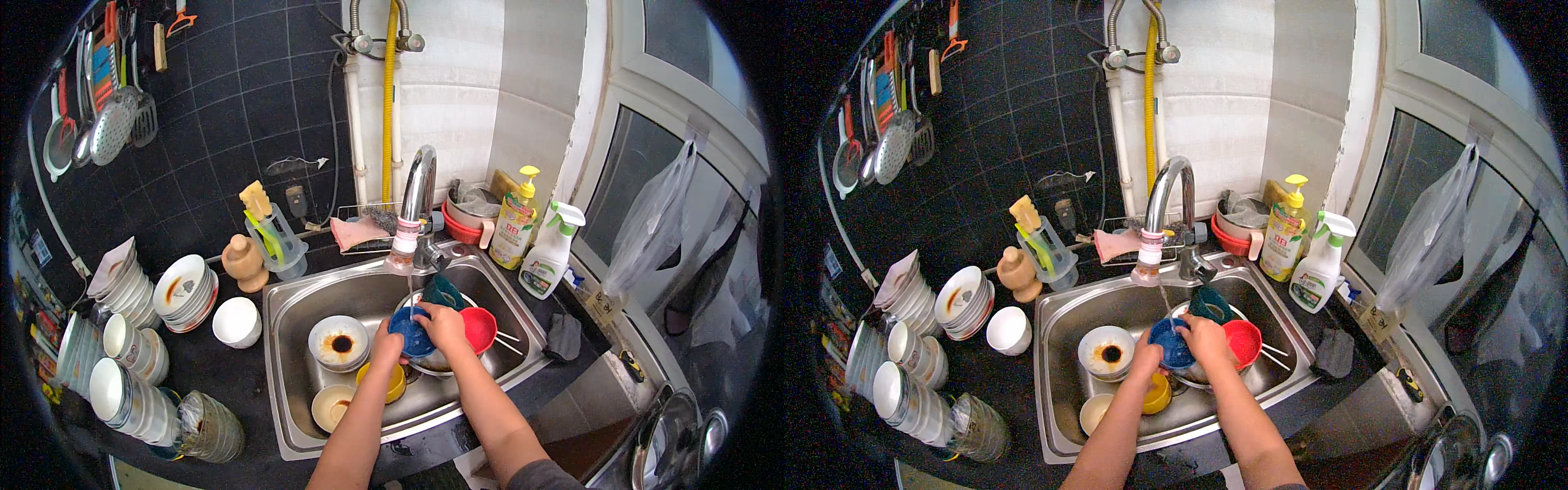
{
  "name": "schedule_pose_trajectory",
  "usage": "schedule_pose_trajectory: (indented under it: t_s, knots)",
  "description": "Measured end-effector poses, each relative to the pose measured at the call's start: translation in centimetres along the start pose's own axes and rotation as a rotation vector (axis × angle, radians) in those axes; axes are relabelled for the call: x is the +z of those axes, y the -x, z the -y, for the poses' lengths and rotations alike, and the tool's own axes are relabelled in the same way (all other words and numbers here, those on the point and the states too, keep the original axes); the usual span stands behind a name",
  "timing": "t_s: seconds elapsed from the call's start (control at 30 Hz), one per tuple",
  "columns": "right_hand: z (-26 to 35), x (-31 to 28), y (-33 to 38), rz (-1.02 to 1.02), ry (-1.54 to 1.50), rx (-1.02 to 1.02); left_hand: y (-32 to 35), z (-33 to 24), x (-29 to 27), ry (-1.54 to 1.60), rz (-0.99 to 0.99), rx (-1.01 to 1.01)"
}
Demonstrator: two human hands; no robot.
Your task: The person washes a series of small bowls and plates in a kitchen sink using a sponge and running water. They scrub the interior and exterior of each item, rinse it thoroughly, and place it on a drying rack to the right of the sink. The sequence includes handling white, blue, yellow, and red bowls.
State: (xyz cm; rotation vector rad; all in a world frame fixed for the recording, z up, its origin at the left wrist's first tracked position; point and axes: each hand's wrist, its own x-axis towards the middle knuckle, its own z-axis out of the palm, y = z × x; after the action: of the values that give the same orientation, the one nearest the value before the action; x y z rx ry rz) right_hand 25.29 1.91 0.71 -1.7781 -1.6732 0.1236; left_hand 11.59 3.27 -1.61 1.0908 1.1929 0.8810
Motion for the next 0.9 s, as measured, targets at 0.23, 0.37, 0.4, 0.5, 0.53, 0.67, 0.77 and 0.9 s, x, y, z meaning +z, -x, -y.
schedule_pose_trajectory:
  t_s: [0.23,0.37,0.4,0.5,0.53,0.67,0.77,0.9]
  knots:
    - [2.7,-0.7,-1.6,0.125,0.024,-0.516,-0.6,0.2,-0.7,0.170,0.112,-0.132]
    - [1.5,-1.5,-2.1,0.247,-0.081,-0.274,0.5,-0.4,0.3,0.127,0.133,-0.103]
    - [1.6,-2.0,-2.1,0.239,-0.017,-0.211,0.7,-0.6,0.3,0.174,0.123,-0.118]
    - [0.1,-2.0,-1.8,0.074,0.141,-0.420,0.2,0.1,0.4,0.269,-0.055,-0.083]
    - [0.5,-2.1,-1.5,0.013,0.094,-0.544,-0.2,0.5,0.5,0.290,-0.141,-0.058]
    - [1.7,-2.3,1.4,0.472,0.109,-0.450,0.2,0.2,0.9,0.345,-0.170,-0.080]
    - [4.1,-2.4,1.4,0.673,0.460,-0.405,-2.1,3.2,0.7,0.192,-0.259,0.075]
    - [3.6,0.0,0.3,0.690,0.359,-0.308,1.2,-0.1,1.5,0.172,-0.152,0.048]
